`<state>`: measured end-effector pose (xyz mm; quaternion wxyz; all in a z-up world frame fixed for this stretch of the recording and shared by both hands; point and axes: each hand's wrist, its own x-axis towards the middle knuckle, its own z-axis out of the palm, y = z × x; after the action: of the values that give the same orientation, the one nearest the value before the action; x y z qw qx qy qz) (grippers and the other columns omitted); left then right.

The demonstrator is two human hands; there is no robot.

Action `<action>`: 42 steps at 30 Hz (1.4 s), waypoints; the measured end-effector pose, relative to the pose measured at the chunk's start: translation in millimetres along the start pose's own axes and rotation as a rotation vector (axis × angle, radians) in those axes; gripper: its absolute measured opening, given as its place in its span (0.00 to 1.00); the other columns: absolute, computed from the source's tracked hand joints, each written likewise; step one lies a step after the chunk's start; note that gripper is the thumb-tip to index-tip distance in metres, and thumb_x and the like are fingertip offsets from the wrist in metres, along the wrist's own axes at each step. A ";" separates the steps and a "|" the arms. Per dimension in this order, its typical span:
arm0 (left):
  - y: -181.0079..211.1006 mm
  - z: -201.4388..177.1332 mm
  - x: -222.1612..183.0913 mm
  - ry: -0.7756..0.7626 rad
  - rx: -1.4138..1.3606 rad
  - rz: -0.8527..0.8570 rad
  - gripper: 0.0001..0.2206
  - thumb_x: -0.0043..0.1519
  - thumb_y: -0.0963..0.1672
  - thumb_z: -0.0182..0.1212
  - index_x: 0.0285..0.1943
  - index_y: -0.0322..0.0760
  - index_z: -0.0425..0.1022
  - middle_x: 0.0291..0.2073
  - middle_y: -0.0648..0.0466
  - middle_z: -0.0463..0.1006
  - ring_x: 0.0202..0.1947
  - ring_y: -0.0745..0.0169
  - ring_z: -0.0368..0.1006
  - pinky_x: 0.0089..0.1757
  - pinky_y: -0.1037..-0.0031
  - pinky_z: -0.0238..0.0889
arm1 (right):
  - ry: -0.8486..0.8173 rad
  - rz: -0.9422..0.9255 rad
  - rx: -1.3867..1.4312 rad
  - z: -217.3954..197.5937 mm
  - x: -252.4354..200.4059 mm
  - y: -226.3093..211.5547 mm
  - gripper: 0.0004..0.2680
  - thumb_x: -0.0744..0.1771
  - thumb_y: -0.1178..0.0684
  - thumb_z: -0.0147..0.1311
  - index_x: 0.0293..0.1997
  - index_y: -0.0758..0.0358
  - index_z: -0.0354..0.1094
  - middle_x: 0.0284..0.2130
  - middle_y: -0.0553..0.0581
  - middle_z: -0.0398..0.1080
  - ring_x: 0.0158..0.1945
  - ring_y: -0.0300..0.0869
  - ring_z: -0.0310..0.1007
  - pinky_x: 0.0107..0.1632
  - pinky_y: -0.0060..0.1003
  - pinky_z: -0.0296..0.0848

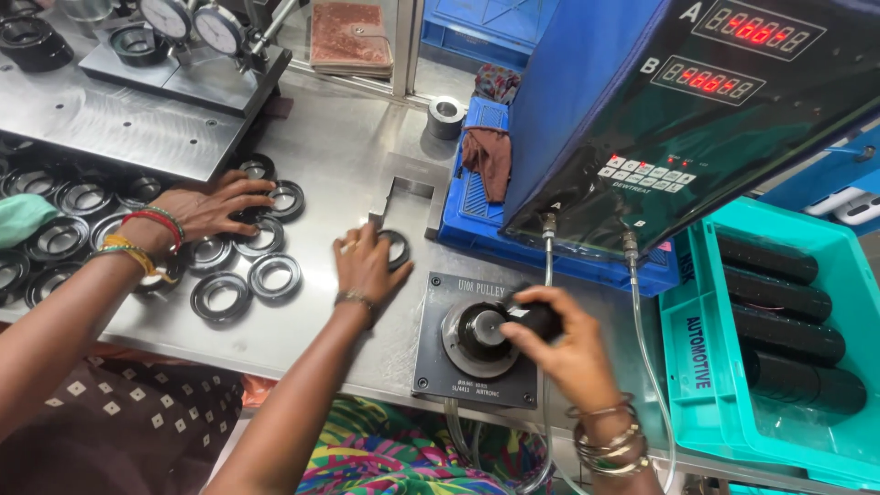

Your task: Measure and assemble industrial rings or bearings using a digital gauge and jig.

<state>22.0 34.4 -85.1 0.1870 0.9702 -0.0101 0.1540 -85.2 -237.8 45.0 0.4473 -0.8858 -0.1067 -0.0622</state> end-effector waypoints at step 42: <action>39.4 -56.0 1.4 0.203 -0.447 0.315 0.26 0.46 0.57 0.77 0.42 0.39 0.76 0.39 0.54 0.77 0.42 0.53 0.71 0.43 0.64 0.62 | 0.095 -0.249 -0.275 26.9 -13.6 -29.8 0.12 0.60 0.53 0.68 0.44 0.54 0.72 0.35 0.49 0.75 0.44 0.42 0.74 0.53 0.47 0.65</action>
<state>3.7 18.3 -21.1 0.3700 0.8709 -0.1756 0.2715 -105.3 -200.8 49.6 0.3153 -0.9146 -0.1849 -0.1728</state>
